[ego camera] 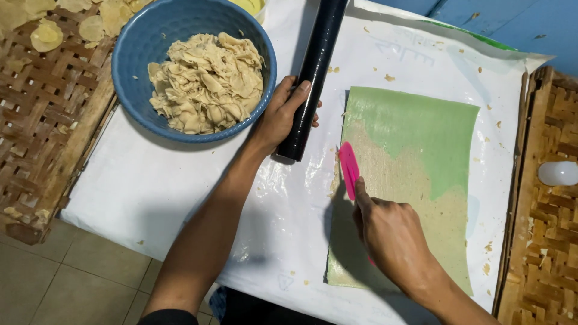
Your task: Flattening pieces of dough onto a green leaf surface using a black rolling pin.
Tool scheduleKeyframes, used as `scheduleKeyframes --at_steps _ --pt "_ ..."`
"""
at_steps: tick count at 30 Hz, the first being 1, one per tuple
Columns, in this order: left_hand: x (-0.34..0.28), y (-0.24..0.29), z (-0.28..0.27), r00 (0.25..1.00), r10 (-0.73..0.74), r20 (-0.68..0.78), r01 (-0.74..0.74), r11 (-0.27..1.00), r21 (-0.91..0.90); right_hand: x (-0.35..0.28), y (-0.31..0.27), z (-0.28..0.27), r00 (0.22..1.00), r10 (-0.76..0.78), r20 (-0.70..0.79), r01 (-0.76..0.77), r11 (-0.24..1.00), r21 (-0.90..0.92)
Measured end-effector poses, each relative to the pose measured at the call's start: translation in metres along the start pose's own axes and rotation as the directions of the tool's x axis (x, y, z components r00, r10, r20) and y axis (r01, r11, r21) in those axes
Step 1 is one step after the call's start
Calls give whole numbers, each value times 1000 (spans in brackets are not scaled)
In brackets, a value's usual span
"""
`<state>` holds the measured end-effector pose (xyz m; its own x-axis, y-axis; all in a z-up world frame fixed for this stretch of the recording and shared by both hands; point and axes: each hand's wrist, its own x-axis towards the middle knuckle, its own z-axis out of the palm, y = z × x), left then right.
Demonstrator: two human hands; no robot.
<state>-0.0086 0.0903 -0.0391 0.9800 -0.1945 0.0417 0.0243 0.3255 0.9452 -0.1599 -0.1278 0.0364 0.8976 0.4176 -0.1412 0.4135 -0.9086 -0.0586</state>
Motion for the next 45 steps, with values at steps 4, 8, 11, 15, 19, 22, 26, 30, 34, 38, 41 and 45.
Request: scheduleKeyframes --at_steps 4,8,11,15,19,22,26,30,34,38,41,45 --pt "0 -1 0 1000 9 5 -9 1000 -24 -8 -5 2 998 44 43 -45 998 36" --pt "-1 -1 1 1000 -3 0 3 1000 -18 -18 -7 7 999 28 32 -30 998 53" --pt "0 -1 2 1000 -17 1 17 1000 -25 -26 -9 11 998 31 56 -35 998 59" --pt "0 -2 1 1000 -8 12 8 1000 -3 -37 -13 15 996 19 83 -23 998 57" --pt "0 -4 0 1000 -3 14 3 1000 -6 -47 -15 23 995 15 96 -22 997 69" --pt "1 -5 0 1000 13 27 -12 1000 -24 -56 -18 28 992 23 128 -32 997 68" --pt "1 -5 -1 999 4 34 -4 1000 3 -70 -22 36 992 2 125 -11 998 69" --pt "1 -5 0 1000 7 28 -7 1000 -5 -91 -21 61 988 -20 155 18 1000 11" --pt "0 -5 0 999 13 31 -13 1000 -7 -110 -19 66 987 -34 155 23 997 74" --pt "1 -6 0 1000 -1 24 1 1000 7 -119 -8 41 979 177 103 -199 942 271" --pt "-2 -2 -1 1000 -4 19 3 1000 20 -103 27 3 905 424 -22 -406 881 243" --pt "-4 4 6 999 -37 12 37 999 12 -93 111 8 768 438 -467 -411 897 165"
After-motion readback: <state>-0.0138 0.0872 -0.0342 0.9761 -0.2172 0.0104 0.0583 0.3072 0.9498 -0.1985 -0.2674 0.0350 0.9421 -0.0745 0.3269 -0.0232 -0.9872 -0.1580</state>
